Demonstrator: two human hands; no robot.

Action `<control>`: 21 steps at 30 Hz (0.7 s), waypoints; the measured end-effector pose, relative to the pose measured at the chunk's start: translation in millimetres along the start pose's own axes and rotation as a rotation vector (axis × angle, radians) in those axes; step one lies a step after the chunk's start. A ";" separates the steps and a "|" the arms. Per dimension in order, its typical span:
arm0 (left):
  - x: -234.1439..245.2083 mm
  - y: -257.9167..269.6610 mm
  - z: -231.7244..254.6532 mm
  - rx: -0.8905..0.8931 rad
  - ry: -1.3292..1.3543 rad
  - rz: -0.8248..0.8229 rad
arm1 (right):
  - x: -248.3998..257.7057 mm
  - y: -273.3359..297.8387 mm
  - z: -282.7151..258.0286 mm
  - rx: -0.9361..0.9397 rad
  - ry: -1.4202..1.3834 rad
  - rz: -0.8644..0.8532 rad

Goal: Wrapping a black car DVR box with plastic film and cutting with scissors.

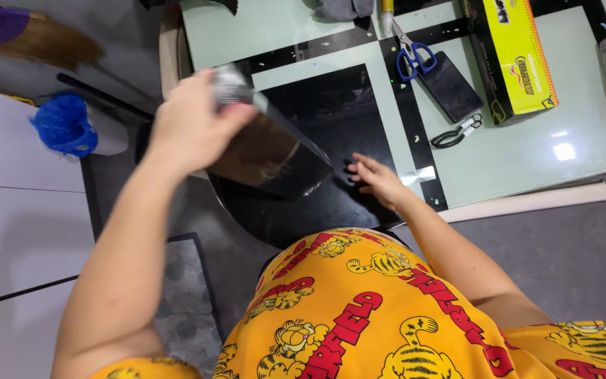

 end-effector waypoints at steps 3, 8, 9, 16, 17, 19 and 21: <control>16.4 39.7 -84.3 0.195 0.157 0.112 | -24.3 -21.9 22.1 -0.030 0.010 -0.137; 3.2 139.9 -193.1 0.525 0.510 0.309 | -90.8 -74.8 -5.3 0.221 0.050 -0.361; -6.2 162.1 -213.0 0.592 0.598 0.347 | -106.3 -81.9 -13.9 0.228 -0.002 -0.400; -78.3 276.9 -278.3 0.896 0.844 0.607 | -183.7 -82.2 -55.0 0.139 -0.143 -0.551; -75.8 275.1 -264.6 0.897 0.846 0.611 | -182.9 -78.1 -60.2 0.138 -0.139 -0.553; -76.8 254.5 -226.7 0.718 1.124 0.584 | -164.6 -77.4 -69.7 0.122 -0.141 -0.393; -86.7 242.3 -223.1 0.693 1.315 0.598 | -144.2 -69.8 -87.0 0.169 -0.127 -0.395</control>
Point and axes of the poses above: each hand's wrist, its own y-axis away from the middle knuckle, its own x-axis out of the back of the hand, z = x × y, the point moved 10 cm from there along -y, towards the middle knuckle, and after that the axes turned 8 degrees about y, right-handed, at the moved point
